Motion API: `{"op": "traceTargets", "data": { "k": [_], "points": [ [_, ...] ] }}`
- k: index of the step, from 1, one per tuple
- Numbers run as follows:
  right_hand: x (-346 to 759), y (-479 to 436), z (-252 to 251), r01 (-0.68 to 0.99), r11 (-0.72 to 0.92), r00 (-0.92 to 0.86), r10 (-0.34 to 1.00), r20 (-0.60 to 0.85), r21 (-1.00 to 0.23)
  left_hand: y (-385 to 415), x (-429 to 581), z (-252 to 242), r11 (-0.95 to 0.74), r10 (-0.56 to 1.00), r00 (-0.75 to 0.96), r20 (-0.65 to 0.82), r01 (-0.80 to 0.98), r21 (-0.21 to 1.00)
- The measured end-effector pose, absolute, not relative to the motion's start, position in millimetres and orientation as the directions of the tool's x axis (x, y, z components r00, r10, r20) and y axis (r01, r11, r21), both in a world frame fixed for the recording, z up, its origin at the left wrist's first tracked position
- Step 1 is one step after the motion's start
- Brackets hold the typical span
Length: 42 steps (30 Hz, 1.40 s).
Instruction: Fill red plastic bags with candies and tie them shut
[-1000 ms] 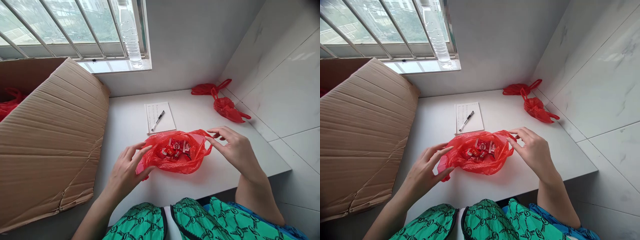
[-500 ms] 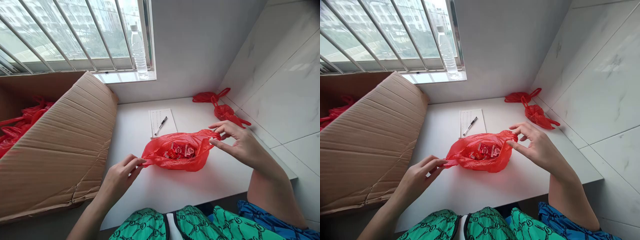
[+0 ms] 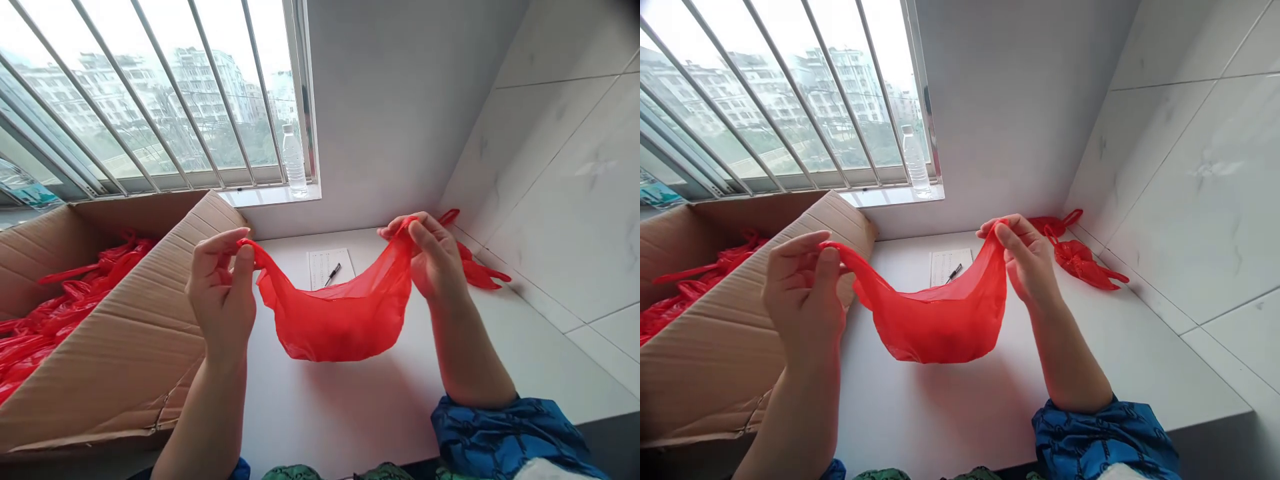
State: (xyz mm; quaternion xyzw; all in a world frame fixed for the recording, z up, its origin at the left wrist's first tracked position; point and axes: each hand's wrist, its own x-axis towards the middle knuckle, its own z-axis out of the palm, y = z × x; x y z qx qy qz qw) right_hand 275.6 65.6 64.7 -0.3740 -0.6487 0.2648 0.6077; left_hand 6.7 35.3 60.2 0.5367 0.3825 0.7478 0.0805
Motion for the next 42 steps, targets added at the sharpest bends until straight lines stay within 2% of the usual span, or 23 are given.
{"op": "traceTargets", "data": {
  "k": [4,6,9,11,13,15,17,20,22,25,29,33,36,39,42],
  "points": [
    [255,72,58,-0.055,0.577,-0.090,0.810,0.579,-0.815,49,18,66,-0.720,0.533,-0.370,0.761,0.274,0.637],
    [243,70,55,-0.123,0.535,-0.192,0.814,0.549,-0.836,49,24,65,-0.730,0.572,-0.293,0.766,0.243,0.638],
    [224,65,46,-0.047,0.463,-0.349,0.823,0.449,-0.885,46,33,60,-0.723,0.665,-0.076,0.743,0.185,0.666],
    [213,64,38,0.056,0.518,-0.386,0.799,0.460,-0.853,44,38,56,-0.723,0.689,0.103,0.717,0.174,0.669],
    [206,64,30,0.136,0.627,-0.400,0.743,0.536,-0.767,41,42,53,-0.754,0.657,0.250,0.712,0.181,0.632],
    [204,65,25,0.172,0.670,-0.381,0.721,0.579,-0.722,41,45,49,-0.783,0.621,0.288,0.729,0.215,0.583],
    [207,67,24,0.166,0.634,-0.311,0.760,0.570,-0.755,44,47,43,-0.772,0.631,0.209,0.747,0.266,0.578],
    [215,72,26,0.109,0.502,-0.243,0.850,0.467,-0.858,50,48,32,-0.648,0.758,0.148,0.635,0.283,0.707],
    [219,76,26,0.043,0.409,-0.261,0.885,0.384,-0.912,55,48,25,-0.529,0.842,0.261,0.472,0.230,0.817],
    [224,82,21,-0.036,0.269,-0.305,0.914,0.267,-0.963,65,45,18,-0.346,0.853,0.449,0.266,0.105,0.932],
    [231,91,20,-0.083,0.207,-0.337,0.915,0.223,-0.975,77,38,17,-0.137,0.826,0.540,0.163,-0.089,0.987],
    [239,93,29,-0.030,0.260,-0.489,0.838,0.241,-0.965,84,34,19,0.018,0.857,0.512,0.052,-0.131,0.991],
    [243,88,34,0.112,0.448,-0.549,0.772,0.320,-0.887,85,34,21,0.043,0.875,0.483,0.029,-0.136,0.990],
    [242,80,35,0.347,0.641,-0.516,0.740,0.432,-0.685,83,34,25,0.007,0.882,0.469,0.048,-0.115,0.993],
    [239,75,32,0.528,0.704,-0.490,0.710,0.507,-0.475,82,34,27,-0.007,0.891,0.450,0.058,-0.114,0.993]
  ]
}}
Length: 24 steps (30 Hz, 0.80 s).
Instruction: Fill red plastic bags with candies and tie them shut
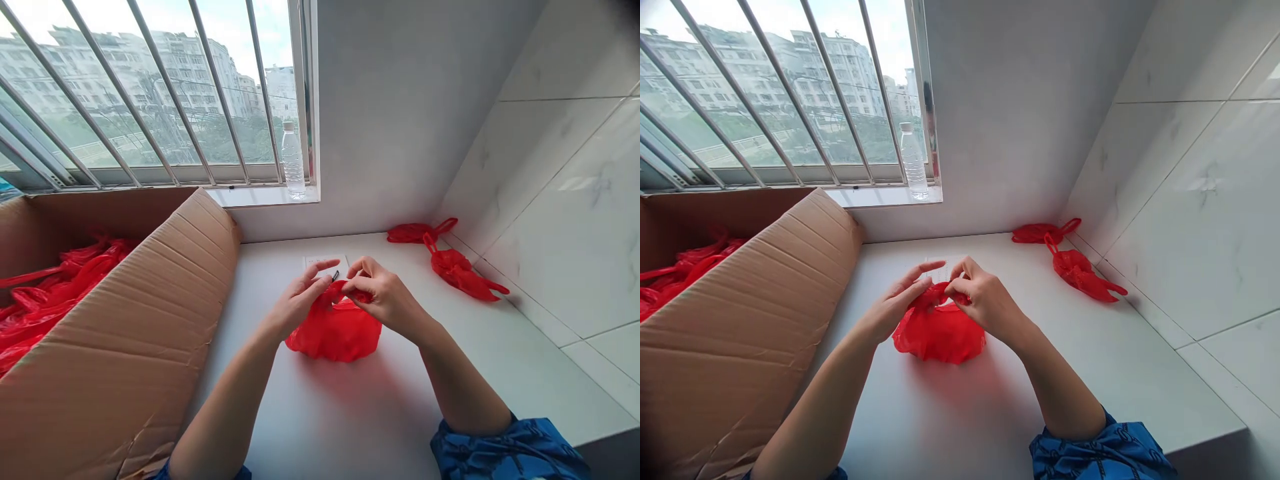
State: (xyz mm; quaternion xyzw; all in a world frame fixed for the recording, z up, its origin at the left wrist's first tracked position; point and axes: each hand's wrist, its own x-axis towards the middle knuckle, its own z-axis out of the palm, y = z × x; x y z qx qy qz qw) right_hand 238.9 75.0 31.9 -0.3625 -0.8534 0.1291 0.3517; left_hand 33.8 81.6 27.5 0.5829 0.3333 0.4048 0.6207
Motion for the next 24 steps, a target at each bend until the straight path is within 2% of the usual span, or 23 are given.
{"op": "traceTargets", "data": {
  "k": [2,5,10,14,18,21,24],
  "points": [
    [236,74,30,0.569,0.721,-0.504,0.685,0.526,-0.394,82,34,27,-0.013,0.889,0.453,0.060,-0.108,0.994],
    [234,74,28,0.582,0.733,-0.512,0.666,0.543,-0.351,86,33,24,-0.016,0.874,0.484,0.048,-0.068,0.998],
    [236,70,29,0.501,0.749,-0.492,0.658,0.569,-0.432,88,33,21,-0.052,0.887,0.452,0.092,-0.101,0.994],
    [239,61,28,0.469,0.790,-0.500,0.605,0.620,-0.394,87,34,18,-0.072,0.930,0.348,0.119,-0.146,0.987],
    [247,47,20,0.449,0.837,-0.561,0.537,0.631,-0.313,96,27,5,-0.165,0.972,0.152,0.181,-0.112,0.980],
    [258,32,6,0.387,0.835,-0.603,0.551,0.577,-0.392,108,16,-12,-0.254,0.967,0.013,0.255,-0.039,0.966],
    [271,19,-10,0.304,0.756,-0.625,0.617,0.478,-0.579,117,4,-34,-0.291,0.948,-0.104,0.301,0.096,0.952]
  ]
}}
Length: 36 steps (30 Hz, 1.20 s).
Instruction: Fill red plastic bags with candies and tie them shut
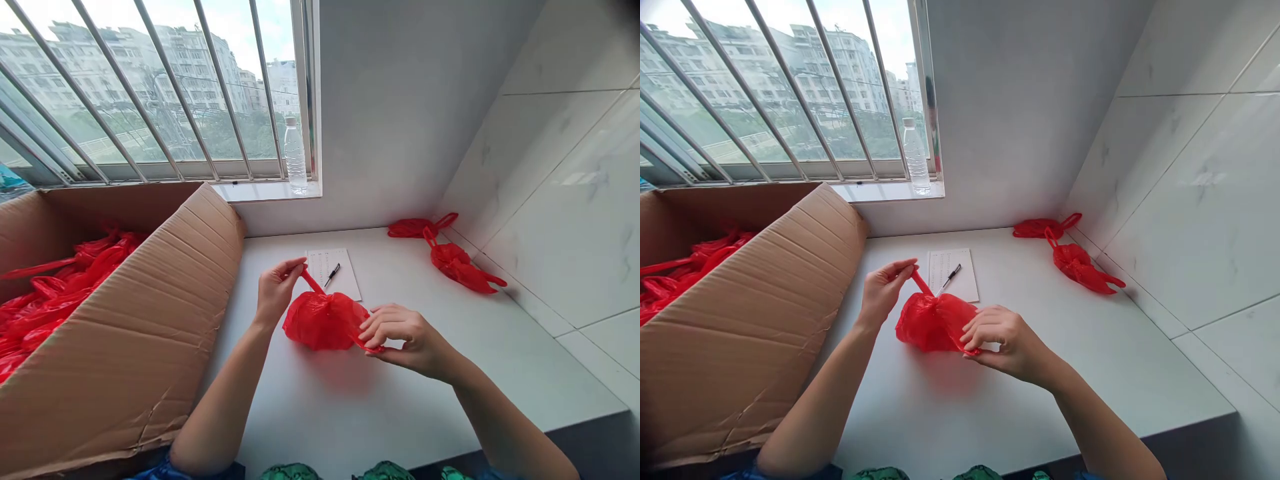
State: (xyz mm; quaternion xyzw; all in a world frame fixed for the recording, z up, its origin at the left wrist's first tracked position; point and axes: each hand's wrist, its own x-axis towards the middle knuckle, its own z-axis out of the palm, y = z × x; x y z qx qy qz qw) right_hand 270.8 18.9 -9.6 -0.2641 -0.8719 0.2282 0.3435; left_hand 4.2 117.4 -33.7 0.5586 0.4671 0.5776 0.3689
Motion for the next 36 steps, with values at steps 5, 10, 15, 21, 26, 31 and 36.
{"op": "traceTargets", "data": {
  "k": [5,10,15,21,26,31,36],
  "points": [
    [295,17,-23,0.224,0.439,-0.638,0.741,0.209,-0.870,114,-15,-65,-0.239,0.953,-0.150,0.264,0.165,0.957],
    [315,31,-32,0.479,0.317,-0.403,0.908,0.115,-0.819,93,-36,-77,-0.096,0.989,-0.078,0.126,0.310,0.946],
    [280,38,-53,0.672,0.568,-0.534,0.816,0.221,-0.476,65,-17,-65,-0.269,0.960,0.233,0.153,0.638,0.721],
    [223,59,-77,0.567,0.714,-0.633,0.696,0.339,-0.411,57,18,-77,-0.584,0.811,0.455,0.367,0.668,0.462],
    [217,64,-104,0.596,0.665,-0.531,0.746,0.402,-0.450,58,12,-111,-0.617,0.779,0.461,0.425,0.686,0.386],
    [215,64,-121,0.644,0.684,-0.531,0.722,0.444,-0.343,57,13,-122,-0.605,0.781,0.458,0.425,0.725,0.330],
    [215,68,-126,0.663,0.698,-0.554,0.701,0.450,-0.270,58,15,-124,-0.584,0.800,0.463,0.382,0.747,0.318]
  ]
}}
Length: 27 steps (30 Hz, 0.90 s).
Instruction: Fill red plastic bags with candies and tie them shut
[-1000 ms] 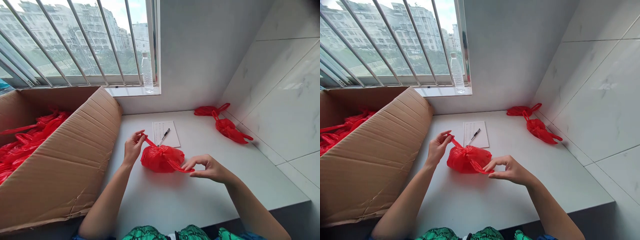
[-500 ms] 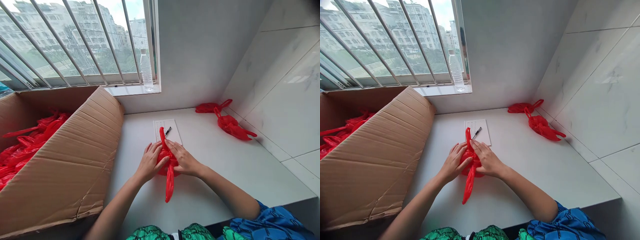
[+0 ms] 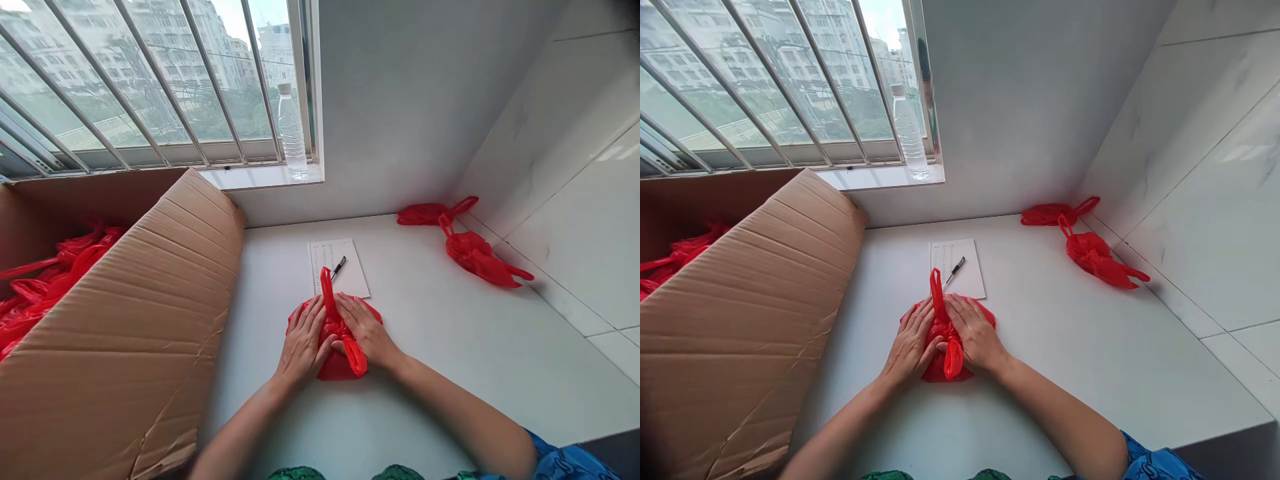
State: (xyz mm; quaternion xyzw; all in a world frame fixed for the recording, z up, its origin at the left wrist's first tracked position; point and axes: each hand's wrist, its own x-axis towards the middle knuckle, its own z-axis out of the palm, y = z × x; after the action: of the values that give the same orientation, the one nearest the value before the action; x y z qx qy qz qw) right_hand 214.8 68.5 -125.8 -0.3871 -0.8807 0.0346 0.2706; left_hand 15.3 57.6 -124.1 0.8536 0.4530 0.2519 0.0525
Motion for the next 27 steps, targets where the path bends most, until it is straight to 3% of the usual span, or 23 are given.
{"op": "traceTargets", "data": {
  "k": [27],
  "points": [
    [214,67,-135,0.689,0.674,-0.563,0.730,0.388,-0.268,57,17,-140,-0.549,0.827,0.468,0.310,0.792,0.268]
  ]
}}
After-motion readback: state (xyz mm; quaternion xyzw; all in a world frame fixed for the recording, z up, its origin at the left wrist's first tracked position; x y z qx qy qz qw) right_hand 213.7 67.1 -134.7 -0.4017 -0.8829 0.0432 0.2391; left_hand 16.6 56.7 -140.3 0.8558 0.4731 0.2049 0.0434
